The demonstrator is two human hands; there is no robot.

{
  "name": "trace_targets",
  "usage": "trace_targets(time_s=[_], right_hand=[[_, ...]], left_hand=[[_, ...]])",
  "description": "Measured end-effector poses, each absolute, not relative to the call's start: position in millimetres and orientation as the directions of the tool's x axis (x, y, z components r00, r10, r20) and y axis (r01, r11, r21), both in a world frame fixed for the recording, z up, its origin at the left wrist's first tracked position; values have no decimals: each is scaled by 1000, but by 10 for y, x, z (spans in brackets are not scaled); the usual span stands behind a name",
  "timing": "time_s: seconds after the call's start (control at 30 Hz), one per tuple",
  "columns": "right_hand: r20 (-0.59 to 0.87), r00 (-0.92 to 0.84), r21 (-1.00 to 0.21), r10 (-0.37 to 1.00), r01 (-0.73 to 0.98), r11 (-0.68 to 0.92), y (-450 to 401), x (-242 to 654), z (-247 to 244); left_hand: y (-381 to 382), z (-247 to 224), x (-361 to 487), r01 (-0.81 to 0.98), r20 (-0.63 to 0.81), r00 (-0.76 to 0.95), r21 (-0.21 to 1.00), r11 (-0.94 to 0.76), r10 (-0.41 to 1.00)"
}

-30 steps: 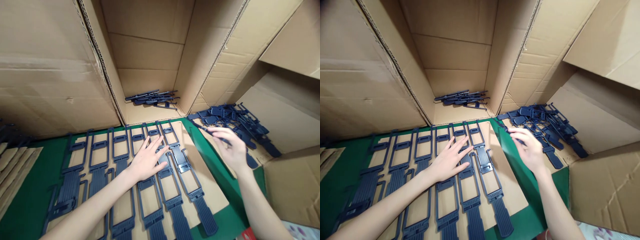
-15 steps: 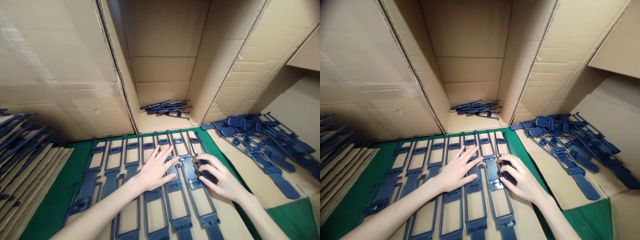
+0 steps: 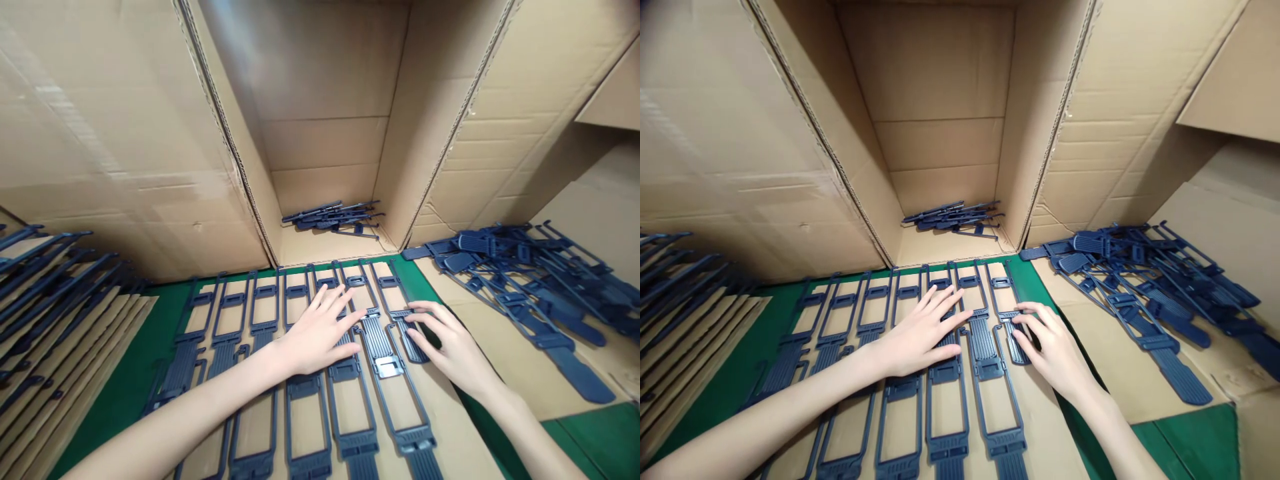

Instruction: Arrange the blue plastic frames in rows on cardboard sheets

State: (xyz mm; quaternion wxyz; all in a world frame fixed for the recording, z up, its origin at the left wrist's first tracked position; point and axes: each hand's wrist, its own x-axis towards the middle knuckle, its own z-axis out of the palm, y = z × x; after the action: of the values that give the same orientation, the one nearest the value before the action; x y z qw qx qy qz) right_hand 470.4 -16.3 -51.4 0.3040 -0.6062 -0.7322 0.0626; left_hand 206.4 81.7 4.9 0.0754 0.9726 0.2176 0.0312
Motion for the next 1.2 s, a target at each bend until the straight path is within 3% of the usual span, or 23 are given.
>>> trace_targets(time_s=[0.23, 0.43, 1.2], right_hand=[[417, -33, -443, 908, 865, 235, -117, 4671, -640], [374, -77, -427, 924, 871, 245, -91, 4648, -698], [324, -162, -394, 932, 872, 289, -126, 4641, -708]], left_hand=[[866, -87, 2395, 346, 97, 925, 190, -919, 369], [893, -276, 2403, 324, 123, 928, 193, -926, 351], [859, -286, 2369, 321, 138, 926, 204, -925, 351]])
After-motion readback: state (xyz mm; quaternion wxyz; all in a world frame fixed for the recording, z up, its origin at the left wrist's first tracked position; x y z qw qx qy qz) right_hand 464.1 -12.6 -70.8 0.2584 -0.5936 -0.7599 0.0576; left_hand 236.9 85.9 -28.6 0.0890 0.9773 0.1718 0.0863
